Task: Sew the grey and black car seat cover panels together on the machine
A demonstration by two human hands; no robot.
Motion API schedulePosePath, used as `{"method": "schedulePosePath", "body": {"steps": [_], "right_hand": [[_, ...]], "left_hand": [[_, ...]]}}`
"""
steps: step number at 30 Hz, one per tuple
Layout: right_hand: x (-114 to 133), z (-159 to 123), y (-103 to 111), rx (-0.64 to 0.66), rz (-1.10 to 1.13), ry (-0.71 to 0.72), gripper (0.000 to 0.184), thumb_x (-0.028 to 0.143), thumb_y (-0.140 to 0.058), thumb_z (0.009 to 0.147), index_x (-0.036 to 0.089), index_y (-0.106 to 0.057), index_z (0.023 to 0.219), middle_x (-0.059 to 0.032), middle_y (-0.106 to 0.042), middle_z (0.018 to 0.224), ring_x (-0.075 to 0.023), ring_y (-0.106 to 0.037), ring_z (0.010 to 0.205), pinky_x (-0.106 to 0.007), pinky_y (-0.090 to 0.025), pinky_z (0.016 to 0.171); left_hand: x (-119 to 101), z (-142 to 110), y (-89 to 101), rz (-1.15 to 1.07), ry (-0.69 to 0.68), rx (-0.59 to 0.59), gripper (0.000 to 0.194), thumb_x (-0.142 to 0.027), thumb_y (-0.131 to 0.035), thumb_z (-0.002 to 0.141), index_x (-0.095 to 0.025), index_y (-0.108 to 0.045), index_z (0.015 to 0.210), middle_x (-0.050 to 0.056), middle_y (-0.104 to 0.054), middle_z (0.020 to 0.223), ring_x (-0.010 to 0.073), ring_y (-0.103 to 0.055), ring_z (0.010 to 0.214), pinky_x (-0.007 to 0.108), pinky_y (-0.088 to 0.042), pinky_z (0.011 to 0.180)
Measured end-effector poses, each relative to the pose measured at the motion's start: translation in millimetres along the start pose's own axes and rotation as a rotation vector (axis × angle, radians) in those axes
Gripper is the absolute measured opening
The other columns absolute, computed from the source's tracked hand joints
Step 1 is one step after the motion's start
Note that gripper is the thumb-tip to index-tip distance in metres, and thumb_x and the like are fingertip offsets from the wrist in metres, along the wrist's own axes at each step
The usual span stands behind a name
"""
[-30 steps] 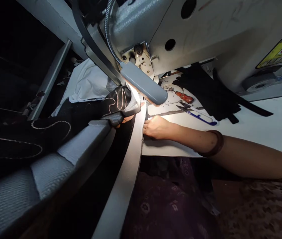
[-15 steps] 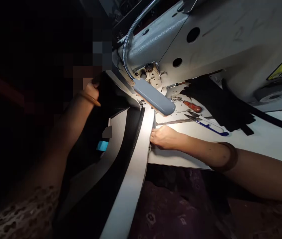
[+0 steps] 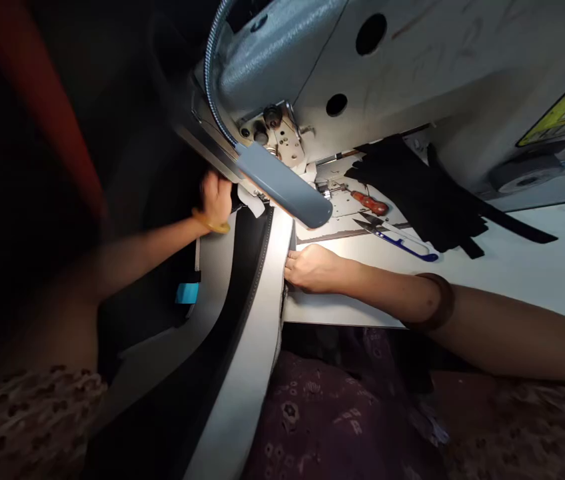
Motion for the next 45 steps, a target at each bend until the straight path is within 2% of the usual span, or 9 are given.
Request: {"method": "schedulePosePath", "body": {"steps": [3, 7, 13, 21, 25, 30, 35, 40, 45], "right_hand": [[1, 1, 1, 0.026, 0.008, 0.002, 0.024, 0.006, -0.037, 0.088, 0.012, -0.060, 0.088, -0.0097, -0.064, 0.091, -0.0200, -0.057, 0.090, -0.028, -0.044, 0.062], [2, 1, 3, 0.029, -0.021, -0.016, 0.030, 0.004, -0.032, 0.087, 0.013, -0.061, 0.088, -0.0107, -0.064, 0.087, -0.0190, -0.054, 0.083, -0.029, -0.038, 0.056], [6, -3, 9, -0.085, -0.140, -0.095, 0.043, 0.003, -0.024, 0.089, 0.014, -0.066, 0.089, -0.0101, -0.065, 0.085, -0.0204, -0.056, 0.085, -0.029, -0.032, 0.051], [5, -2, 9, -0.056, -0.100, -0.111, 0.042, 0.004, -0.026, 0.088, 0.016, -0.066, 0.093, -0.0103, -0.065, 0.092, -0.0216, -0.057, 0.092, -0.029, -0.037, 0.053], [-21, -10, 11, -0.069, -0.005, -0.296, 0.036, 0.025, -0.030, 0.096, 0.016, -0.064, 0.092, -0.0107, -0.063, 0.092, -0.0220, -0.052, 0.085, -0.031, -0.037, 0.057], [-55, -20, 13, -0.175, -0.031, -0.473, 0.052, 0.060, -0.036, 0.090, 0.017, -0.064, 0.094, -0.0116, -0.058, 0.097, -0.0240, -0.047, 0.087, -0.034, -0.038, 0.067], [-79, -20, 16, -0.298, -0.015, -0.562, 0.061, 0.069, -0.039, 0.083, 0.019, -0.061, 0.111, -0.0126, -0.056, 0.103, -0.0288, -0.046, 0.099, -0.040, -0.038, 0.080], [-88, -20, 17, -0.262, 0.008, -0.683, 0.067, 0.073, -0.043, 0.079, 0.024, -0.055, 0.124, -0.0125, -0.054, 0.112, -0.0293, -0.047, 0.098, -0.041, -0.040, 0.078], [-86, -19, 22, -0.204, -0.007, -0.749, 0.061, 0.066, -0.047, 0.081, 0.019, -0.060, 0.117, -0.0161, -0.054, 0.113, -0.0313, -0.046, 0.101, -0.039, -0.041, 0.073]], "left_hand": [[-43, -30, -20.7, -0.049, -0.068, -0.003, 0.041, -0.044, -0.033, 0.095, -0.015, -0.061, 0.099, 0.009, -0.065, 0.097, 0.0229, -0.057, 0.099, 0.044, -0.048, 0.091], [-71, -34, -29.1, -0.099, -0.103, -0.058, 0.047, -0.037, -0.034, 0.092, -0.011, -0.048, 0.128, 0.015, -0.052, 0.132, 0.0265, -0.043, 0.127, 0.046, -0.038, 0.105], [-73, -25, -33.3, -0.102, -0.052, -0.173, 0.049, -0.032, -0.038, 0.089, -0.008, -0.045, 0.131, 0.018, -0.049, 0.134, 0.0290, -0.039, 0.129, 0.048, -0.033, 0.109], [-68, -24, -34.1, -0.149, -0.081, -0.185, 0.045, -0.025, -0.041, 0.083, -0.012, -0.051, 0.125, 0.012, -0.054, 0.129, 0.0248, -0.043, 0.125, 0.044, -0.038, 0.107], [-67, -24, -28.2, -0.188, -0.093, -0.235, 0.043, -0.023, -0.044, 0.081, -0.011, -0.054, 0.121, 0.012, -0.056, 0.126, 0.0247, -0.047, 0.121, 0.044, -0.040, 0.105], [-66, -27, -24.5, -0.228, -0.041, -0.264, 0.040, -0.024, -0.043, 0.080, -0.010, -0.053, 0.116, 0.013, -0.057, 0.123, 0.0238, -0.051, 0.117, 0.044, -0.043, 0.102], [-65, -28, -21.4, -0.246, -0.014, -0.282, 0.040, -0.026, -0.044, 0.081, -0.010, -0.051, 0.117, 0.015, -0.056, 0.123, 0.0258, -0.051, 0.116, 0.045, -0.043, 0.100], [-67, -28, -22.3, -0.240, -0.045, -0.282, 0.042, -0.027, -0.042, 0.083, -0.010, -0.050, 0.120, 0.014, -0.055, 0.127, 0.0263, -0.049, 0.119, 0.046, -0.041, 0.103], [-66, -27, -26.6, -0.212, -0.044, -0.256, 0.042, -0.028, -0.041, 0.083, -0.009, -0.052, 0.119, 0.013, -0.056, 0.127, 0.0264, -0.047, 0.119, 0.047, -0.041, 0.103]]}}
Point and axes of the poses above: each hand's wrist, its own z-axis towards the middle knuckle, its own y-axis out of the back of the hand, x = y × z, the point moved 9 cm from there along z, towards the middle knuckle
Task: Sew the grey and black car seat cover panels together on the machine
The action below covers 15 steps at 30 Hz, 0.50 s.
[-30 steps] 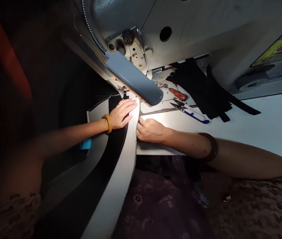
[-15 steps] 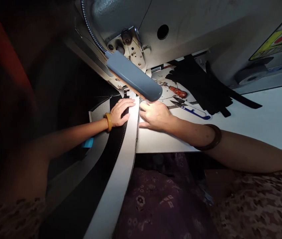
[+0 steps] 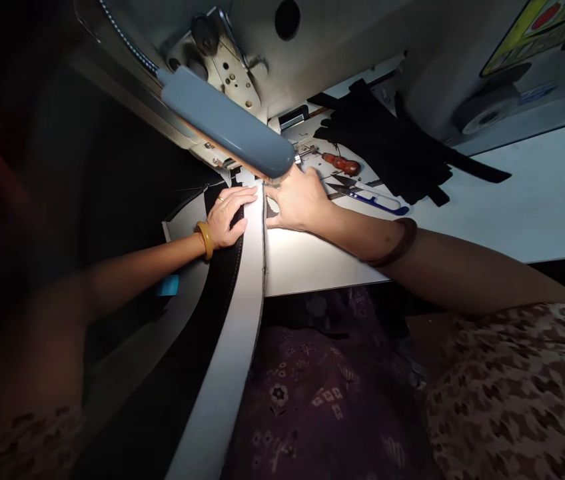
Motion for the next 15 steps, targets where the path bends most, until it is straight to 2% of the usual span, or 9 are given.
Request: {"method": "schedulePosePath", "body": {"steps": [3, 5, 9, 15], "right_hand": [[-1, -2, 1, 0.028, -0.031, -0.037, 0.062, 0.062, -0.047, 0.082, 0.008, -0.063, 0.109, -0.0230, -0.055, 0.110, -0.0344, -0.044, 0.102, -0.039, -0.042, 0.070], [5, -6, -2, 0.055, -0.041, 0.007, 0.059, 0.055, -0.041, 0.087, 0.004, -0.063, 0.104, -0.0232, -0.056, 0.105, -0.0336, -0.045, 0.100, -0.037, -0.041, 0.067], [37, -25, -11, 0.125, -0.059, 0.301, 0.048, 0.036, -0.027, 0.095, 0.005, -0.062, 0.104, -0.0177, -0.060, 0.096, -0.0247, -0.048, 0.085, -0.032, -0.035, 0.059], [74, -56, -7, 0.130, -0.060, 0.624, 0.043, 0.013, -0.024, 0.094, 0.015, -0.066, 0.084, -0.0088, -0.060, 0.080, -0.0160, -0.046, 0.067, -0.030, -0.028, 0.053]], "left_hand": [[2, 2, -3.7, 0.039, -0.013, 0.047, 0.043, -0.027, -0.040, 0.080, -0.010, -0.054, 0.117, 0.012, -0.056, 0.128, 0.0271, -0.047, 0.118, 0.047, -0.041, 0.102], [4, 4, -7.5, 0.056, -0.019, 0.095, 0.045, -0.027, -0.042, 0.078, -0.011, -0.054, 0.117, 0.010, -0.055, 0.129, 0.0269, -0.047, 0.118, 0.046, -0.041, 0.103], [8, 5, -15.4, 0.095, -0.017, 0.176, 0.050, -0.027, -0.044, 0.075, -0.011, -0.054, 0.120, 0.010, -0.052, 0.132, 0.0272, -0.045, 0.120, 0.045, -0.038, 0.107], [8, 5, -11.1, 0.078, 0.018, 0.099, 0.052, -0.027, -0.044, 0.075, -0.013, -0.053, 0.124, 0.008, -0.054, 0.131, 0.0262, -0.046, 0.119, 0.042, -0.039, 0.106]]}}
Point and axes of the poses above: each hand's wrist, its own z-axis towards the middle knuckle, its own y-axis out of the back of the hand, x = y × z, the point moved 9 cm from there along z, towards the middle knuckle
